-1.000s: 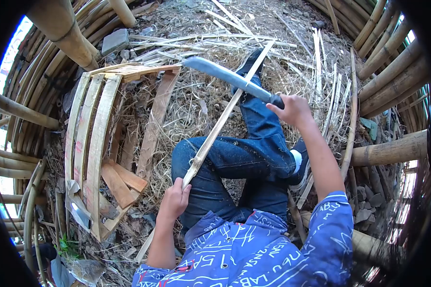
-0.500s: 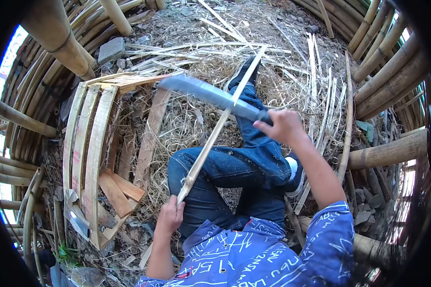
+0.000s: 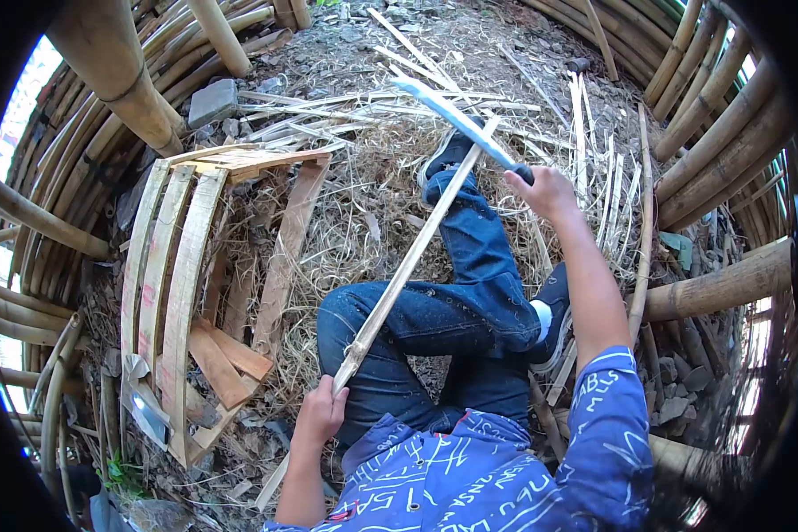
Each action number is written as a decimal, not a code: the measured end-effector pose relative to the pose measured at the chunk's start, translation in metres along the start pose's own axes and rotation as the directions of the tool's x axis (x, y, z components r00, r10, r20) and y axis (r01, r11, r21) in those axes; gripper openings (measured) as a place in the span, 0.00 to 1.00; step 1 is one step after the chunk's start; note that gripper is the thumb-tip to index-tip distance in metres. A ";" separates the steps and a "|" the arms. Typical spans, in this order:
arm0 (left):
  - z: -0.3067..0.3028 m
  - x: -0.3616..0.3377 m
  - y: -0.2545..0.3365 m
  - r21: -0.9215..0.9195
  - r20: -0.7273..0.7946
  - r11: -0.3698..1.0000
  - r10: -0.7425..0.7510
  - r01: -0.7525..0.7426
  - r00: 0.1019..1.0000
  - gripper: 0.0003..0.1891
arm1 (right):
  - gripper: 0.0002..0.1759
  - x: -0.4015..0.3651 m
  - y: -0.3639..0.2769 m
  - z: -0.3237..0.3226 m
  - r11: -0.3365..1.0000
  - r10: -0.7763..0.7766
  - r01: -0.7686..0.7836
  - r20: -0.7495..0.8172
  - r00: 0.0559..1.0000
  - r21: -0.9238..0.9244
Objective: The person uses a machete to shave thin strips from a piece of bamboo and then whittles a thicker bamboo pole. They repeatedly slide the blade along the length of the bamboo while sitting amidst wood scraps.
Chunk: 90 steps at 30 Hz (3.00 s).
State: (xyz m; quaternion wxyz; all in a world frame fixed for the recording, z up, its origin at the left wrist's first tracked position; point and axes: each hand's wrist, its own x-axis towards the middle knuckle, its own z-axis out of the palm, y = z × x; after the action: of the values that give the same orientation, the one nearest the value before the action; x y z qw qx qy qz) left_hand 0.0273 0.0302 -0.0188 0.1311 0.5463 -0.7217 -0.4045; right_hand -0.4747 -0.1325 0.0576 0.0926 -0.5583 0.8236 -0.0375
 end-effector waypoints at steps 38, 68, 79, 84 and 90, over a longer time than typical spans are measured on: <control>-0.010 0.014 -0.001 -0.322 0.089 0.941 -0.084 0.108 0.992 0.16 | 0.36 -0.114 0.005 0.098 0.358 0.302 -0.187 0.076 0.950 0.915; 0.006 0.032 0.012 -0.415 -0.098 0.905 -0.142 0.089 0.985 0.17 | 0.21 -0.104 -0.005 0.143 0.072 0.527 -0.249 0.175 0.831 0.966; -0.005 0.029 0.024 -0.398 -0.062 0.910 -0.156 0.118 0.986 0.16 | 0.20 -0.100 -0.004 0.149 0.090 0.523 -0.271 0.186 0.832 0.958; -0.005 0.029 0.026 -0.332 -0.088 0.939 -0.124 0.089 0.988 0.16 | 0.20 -0.100 -0.007 0.150 0.118 0.537 -0.237 0.139 0.832 0.964; -0.012 0.035 0.049 -0.109 -0.094 0.981 -0.173 0.162 0.980 0.18 | 0.28 -0.117 -0.023 0.143 0.322 0.512 -0.115 -0.071 0.856 0.940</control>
State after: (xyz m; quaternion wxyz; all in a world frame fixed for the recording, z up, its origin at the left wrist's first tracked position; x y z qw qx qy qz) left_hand -0.0112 -0.0032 0.0155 0.1612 0.6180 -0.6439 -0.4214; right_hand -0.3835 -0.0269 -0.0656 0.2372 -0.2220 0.7596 -0.5635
